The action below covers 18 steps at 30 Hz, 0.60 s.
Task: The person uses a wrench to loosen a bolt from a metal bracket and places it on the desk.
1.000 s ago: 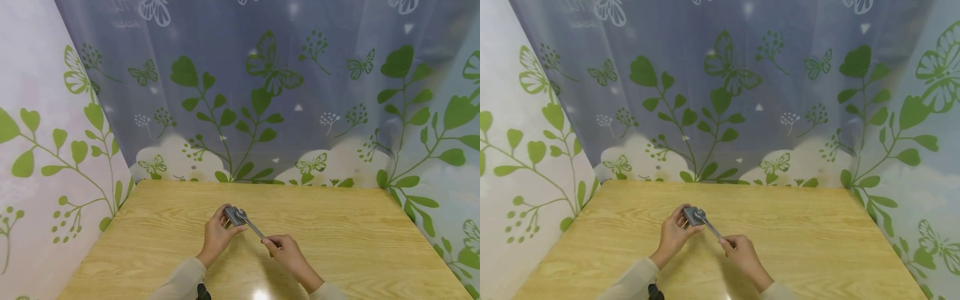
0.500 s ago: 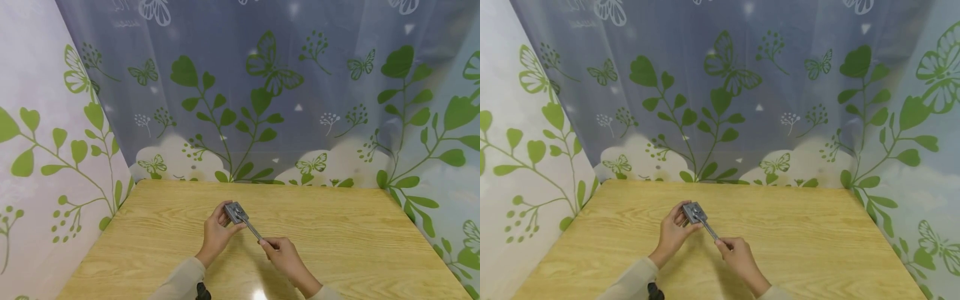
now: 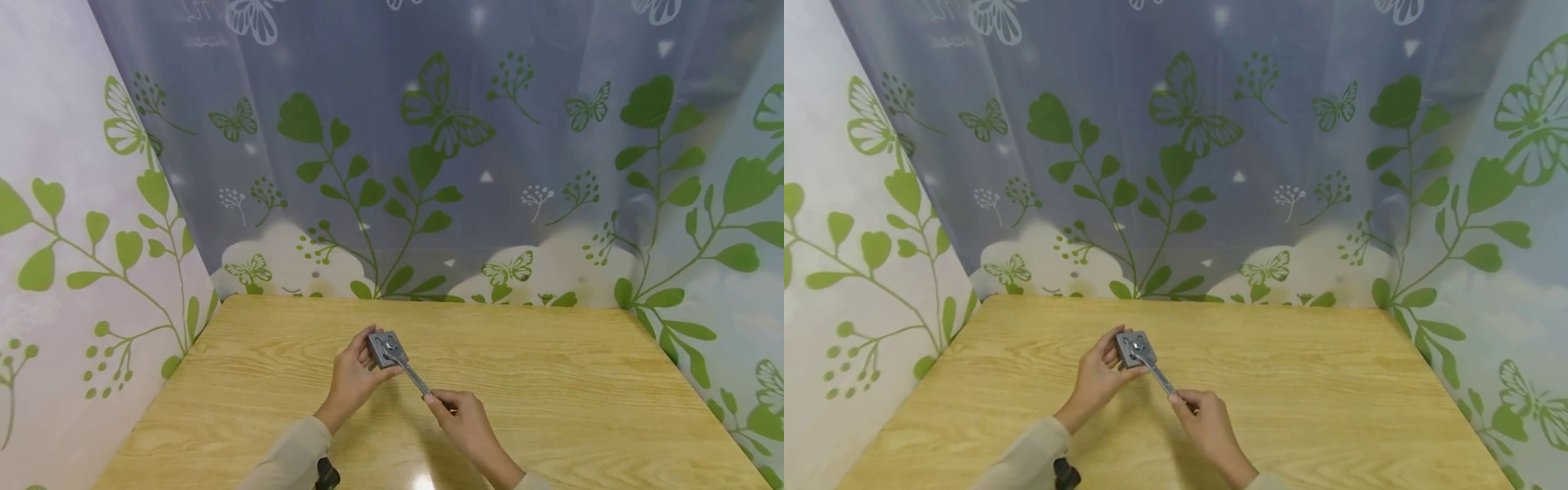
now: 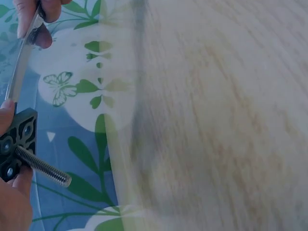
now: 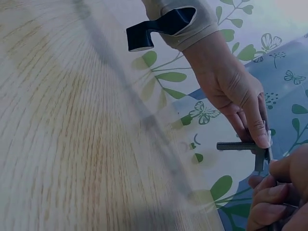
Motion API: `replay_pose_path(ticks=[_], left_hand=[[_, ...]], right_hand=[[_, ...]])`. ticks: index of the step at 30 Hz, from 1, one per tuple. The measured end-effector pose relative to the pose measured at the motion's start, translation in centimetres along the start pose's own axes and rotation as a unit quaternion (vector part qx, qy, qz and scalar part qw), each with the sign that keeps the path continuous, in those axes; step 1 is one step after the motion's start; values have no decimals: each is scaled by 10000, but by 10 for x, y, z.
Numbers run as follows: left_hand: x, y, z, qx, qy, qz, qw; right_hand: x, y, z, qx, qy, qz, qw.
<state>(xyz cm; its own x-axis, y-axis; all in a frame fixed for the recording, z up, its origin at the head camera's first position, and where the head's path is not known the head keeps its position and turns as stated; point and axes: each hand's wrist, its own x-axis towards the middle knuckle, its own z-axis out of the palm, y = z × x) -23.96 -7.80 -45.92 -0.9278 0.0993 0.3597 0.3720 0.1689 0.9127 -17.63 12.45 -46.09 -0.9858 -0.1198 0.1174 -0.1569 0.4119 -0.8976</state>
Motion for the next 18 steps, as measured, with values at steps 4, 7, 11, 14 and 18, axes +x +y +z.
replay_pose_path(ticks=[4,7,11,14,18], left_hand=[[2,1,-3,145,-189,-113,9997],[4,2,-6,182,-319,-187,9991],[6,3,-11,137,-534,-192,9983],[7,5,-15,141,-673,-174,9975],[9,6,-20,-31,-880,-225,9959]], right_hand=[[0,3,-1,-54,33,-92,9999],[1,4,-3,-33,-52,-177,9998],[3,9,-7,71,-290,-305,9991],[5,14,-11,120,-541,-454,9974],[11,23,-19,146,-815,-686,9942]])
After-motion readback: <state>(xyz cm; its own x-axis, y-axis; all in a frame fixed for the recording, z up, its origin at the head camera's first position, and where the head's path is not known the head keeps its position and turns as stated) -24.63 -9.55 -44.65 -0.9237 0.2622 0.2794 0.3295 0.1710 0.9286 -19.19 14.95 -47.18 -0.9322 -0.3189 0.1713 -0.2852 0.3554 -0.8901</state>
